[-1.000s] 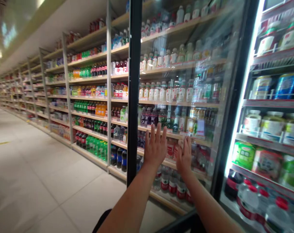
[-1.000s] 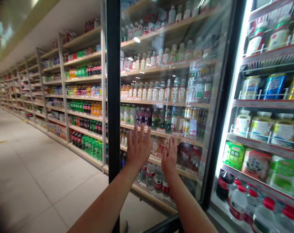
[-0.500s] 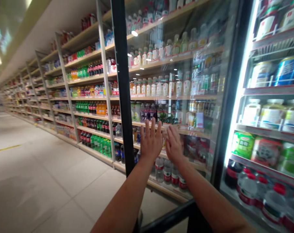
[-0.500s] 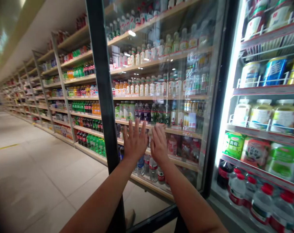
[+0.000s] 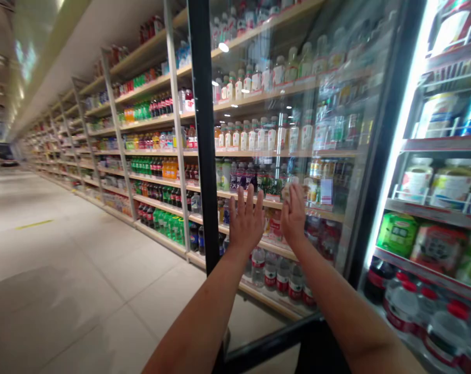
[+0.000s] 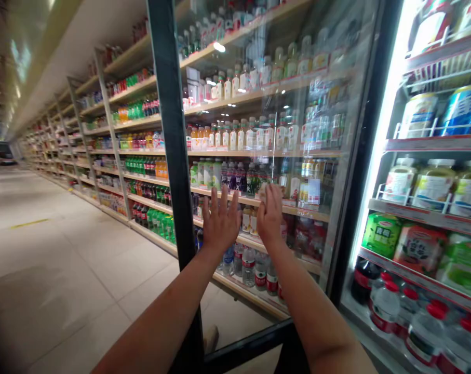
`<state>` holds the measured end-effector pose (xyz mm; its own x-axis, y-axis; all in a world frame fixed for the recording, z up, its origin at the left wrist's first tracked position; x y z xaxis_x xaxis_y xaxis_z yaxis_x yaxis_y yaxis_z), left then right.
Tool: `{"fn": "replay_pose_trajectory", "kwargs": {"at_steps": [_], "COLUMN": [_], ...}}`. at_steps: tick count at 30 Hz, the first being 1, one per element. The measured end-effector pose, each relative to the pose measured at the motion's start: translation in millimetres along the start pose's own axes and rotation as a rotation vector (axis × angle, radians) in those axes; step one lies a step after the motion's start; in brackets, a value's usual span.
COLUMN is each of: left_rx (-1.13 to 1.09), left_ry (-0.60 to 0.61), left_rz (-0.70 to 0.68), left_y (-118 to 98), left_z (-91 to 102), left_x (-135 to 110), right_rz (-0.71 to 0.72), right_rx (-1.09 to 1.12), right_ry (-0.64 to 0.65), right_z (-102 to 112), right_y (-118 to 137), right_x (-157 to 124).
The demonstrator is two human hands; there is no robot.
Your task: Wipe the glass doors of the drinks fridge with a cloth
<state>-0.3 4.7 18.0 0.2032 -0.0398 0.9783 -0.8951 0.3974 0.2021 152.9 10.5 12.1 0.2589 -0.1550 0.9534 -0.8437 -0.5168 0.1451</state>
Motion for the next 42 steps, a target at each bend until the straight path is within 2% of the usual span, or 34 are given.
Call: {"fn": "replay_pose_trajectory", "kwargs": {"at_steps": [2,5,8,10,13,15,16,19,21,23,25,27,30,32,34,35,37,39,40,42], "left_rx": [-0.014,-0.027,-0.099,-0.156,-0.151,-0.109,-0.084,-0.001,0.045,0.062,0.046,0.017,0.03,0.081,0.115,0.112,0.062,0.017,0.014,0.044], "left_ry": [0.012,0.005,-0.02,-0.001,0.03,0.027,0.027,0.048,0.081,0.097,0.071,0.0,-0.145,-0.203,-0.192,-0.158,-0.061,0.013,0.026,0.001], "left_rz": [0.008,0.012,-0.157,-0.304,-0.391,-0.425,-0.443,-0.473,-0.52,-0.602,-0.658,-0.636,-0.426,-0.27,-0.211,-0.237,-0.374,-0.484,-0.5,-0.447], "left_y": [0,3,1,-1,-2,-4,-5,-9,-9,-6,2,14,33,37,30,23,8,0,0,10], "left_z": [-0.8,-1.4,-0.2,1.2,4.8,9.3,12.0,19.4,22.1,23.4,25.6,29.7,37.0,38.4,35.3,32.4,26.7,24.3,24.7,28.1], "left_x": [-1,-3,0,4,9,4,-2,-34,-54,-61,-46,-11,46,61,49,36,6,-14,-15,0], "right_rz": [-0.077,-0.067,-0.15,-0.286,-0.426,-0.391,-0.342,-0.168,-0.08,-0.038,-0.032,-0.033,0.003,0.042,0.065,0.071,0.083,0.107,0.115,0.122], "right_rx": [-0.021,0.045,0.227,0.355,0.391,0.243,0.134,-0.169,-0.279,-0.324,-0.331,-0.323,-0.33,-0.346,-0.359,-0.364,-0.373,-0.382,-0.388,-0.39], "right_ry": [-0.049,0.15,0.29,0.245,0.041,-0.069,-0.077,0.028,0.086,0.104,0.106,0.103,0.093,0.088,0.083,0.082,0.087,0.109,0.121,0.136], "right_z": [-1,-9,-13,-11,-3,5,7,6,4,5,8,11,15,16,16,17,17,18,18,21], "right_y": [0,16,38,43,32,16,8,-14,-23,-29,-32,-34,-35,-34,-33,-32,-32,-34,-35,-38], "right_x": [7,-1,-22,-30,-33,-36,-40,-61,-77,-89,-97,-102,-106,-108,-108,-108,-108,-110,-113,-117]}}
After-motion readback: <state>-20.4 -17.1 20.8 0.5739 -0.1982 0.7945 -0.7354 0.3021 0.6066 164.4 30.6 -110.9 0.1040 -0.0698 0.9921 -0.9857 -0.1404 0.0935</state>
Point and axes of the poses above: each hand's wrist, its own x-axis towards the middle knuckle, its own z-axis out of the back of the hand, y = z × x, the point moved 3 cm from there along x, towards the middle knuckle, and after that the axes turned 12 degrees about -y, right-handed, at the moved point
